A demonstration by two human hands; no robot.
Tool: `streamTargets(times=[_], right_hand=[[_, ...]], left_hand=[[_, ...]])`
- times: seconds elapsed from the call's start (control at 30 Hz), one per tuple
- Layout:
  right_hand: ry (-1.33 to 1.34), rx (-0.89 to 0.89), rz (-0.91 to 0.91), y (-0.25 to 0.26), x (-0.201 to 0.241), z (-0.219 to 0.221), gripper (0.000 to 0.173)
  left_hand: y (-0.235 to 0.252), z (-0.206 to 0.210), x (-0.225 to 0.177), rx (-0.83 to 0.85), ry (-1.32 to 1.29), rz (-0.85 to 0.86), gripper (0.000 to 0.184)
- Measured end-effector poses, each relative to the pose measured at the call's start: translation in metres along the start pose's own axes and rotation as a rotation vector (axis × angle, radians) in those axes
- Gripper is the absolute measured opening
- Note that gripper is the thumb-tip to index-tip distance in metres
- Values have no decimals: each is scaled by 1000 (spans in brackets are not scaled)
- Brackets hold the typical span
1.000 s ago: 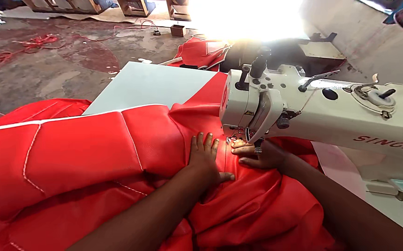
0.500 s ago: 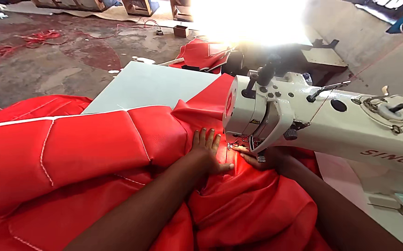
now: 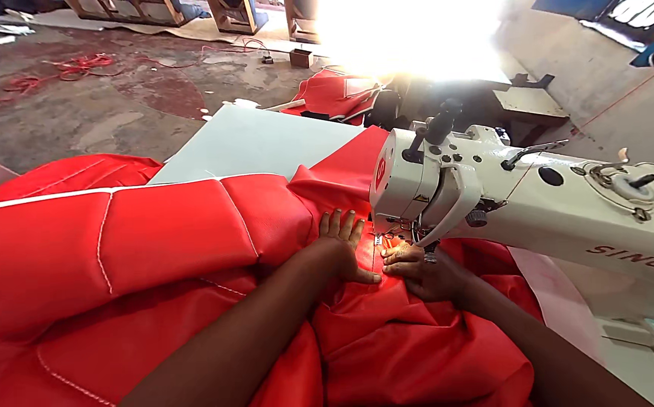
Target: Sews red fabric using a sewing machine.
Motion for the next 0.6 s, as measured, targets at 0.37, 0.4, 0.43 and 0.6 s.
streamTargets(times=[0.37, 0.4, 0.43, 0.6], right_hand=[[37, 57, 257, 4, -44, 6, 20], [45, 32, 256, 7, -44, 2, 19], [82, 42, 293, 8, -44, -2, 16], [86, 269, 612, 10, -50, -6, 17]], left_hand=[[12, -15, 9, 13, 1, -34, 116], [16, -15, 11, 0, 8, -27, 116], [23, -15, 15, -32, 21, -12, 118], [79, -5, 43, -169, 129, -4, 144]])
Point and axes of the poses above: each hand's wrist, its own y-axis towards the middle knuckle, its own z-axis out of the palm, x = y × z, the point moved 10 cm from there along y, towards the middle knuckle, and after that the axes turned 15 degrees about z, right-handed, at the moved point
